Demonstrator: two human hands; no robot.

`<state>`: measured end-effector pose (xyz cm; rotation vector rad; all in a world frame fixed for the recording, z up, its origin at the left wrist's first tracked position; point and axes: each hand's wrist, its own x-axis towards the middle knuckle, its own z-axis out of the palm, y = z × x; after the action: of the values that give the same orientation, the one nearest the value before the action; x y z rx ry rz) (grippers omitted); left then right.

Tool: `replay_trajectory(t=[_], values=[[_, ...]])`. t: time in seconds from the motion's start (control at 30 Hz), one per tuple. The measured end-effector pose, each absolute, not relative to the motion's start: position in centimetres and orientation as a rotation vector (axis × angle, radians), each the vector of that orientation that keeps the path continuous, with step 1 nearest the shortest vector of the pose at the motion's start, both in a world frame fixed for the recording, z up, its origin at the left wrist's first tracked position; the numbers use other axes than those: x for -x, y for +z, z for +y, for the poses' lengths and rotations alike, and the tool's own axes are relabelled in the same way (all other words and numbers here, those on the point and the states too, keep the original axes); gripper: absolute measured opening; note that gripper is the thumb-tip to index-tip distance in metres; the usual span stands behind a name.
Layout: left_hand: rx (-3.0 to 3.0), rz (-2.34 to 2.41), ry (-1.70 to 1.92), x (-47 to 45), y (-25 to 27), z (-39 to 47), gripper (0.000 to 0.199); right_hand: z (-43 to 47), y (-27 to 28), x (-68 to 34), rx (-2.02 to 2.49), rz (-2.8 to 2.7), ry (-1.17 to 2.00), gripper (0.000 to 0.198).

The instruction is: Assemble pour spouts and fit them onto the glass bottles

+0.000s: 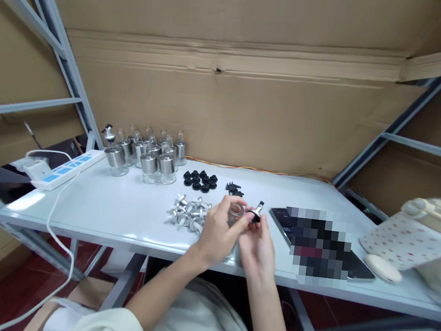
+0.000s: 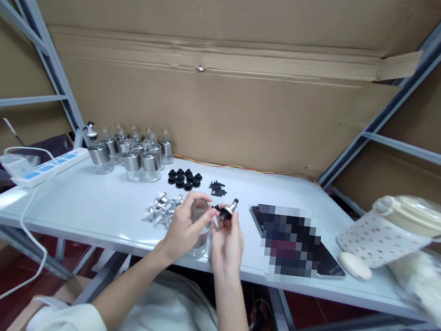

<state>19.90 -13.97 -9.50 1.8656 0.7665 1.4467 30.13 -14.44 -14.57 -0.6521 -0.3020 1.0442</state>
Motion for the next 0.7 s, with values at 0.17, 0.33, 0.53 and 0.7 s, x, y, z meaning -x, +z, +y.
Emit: replay_trajectory(t=[0.17, 0.33, 0.53, 0.7], values=[[-1.847, 0.857, 1.732, -16.5, -6.6, -13.6, 0.01, -14.2, -16.8, -30.3, 0.728, -0.244, 1.034, 0.022], [-1.825, 1.004, 2.062, -9.9, -2.0, -10.0, 0.017, -14.5, -16.2, -29.9, 0.742, -0.235, 1.02, 0.022], [-1.869, 1.654, 2.055, -1.7, -1.9, -0.9, 0.017, -14.6, -16.0, -29.7, 0.769, -0.297, 1.01, 0.016], [-1.829, 2.021, 1.832, 1.2, -5.6, 5.4, 0.022, -14.7, -15.5, -29.7, 0.73, -0.228, 1.072, 0.012]])
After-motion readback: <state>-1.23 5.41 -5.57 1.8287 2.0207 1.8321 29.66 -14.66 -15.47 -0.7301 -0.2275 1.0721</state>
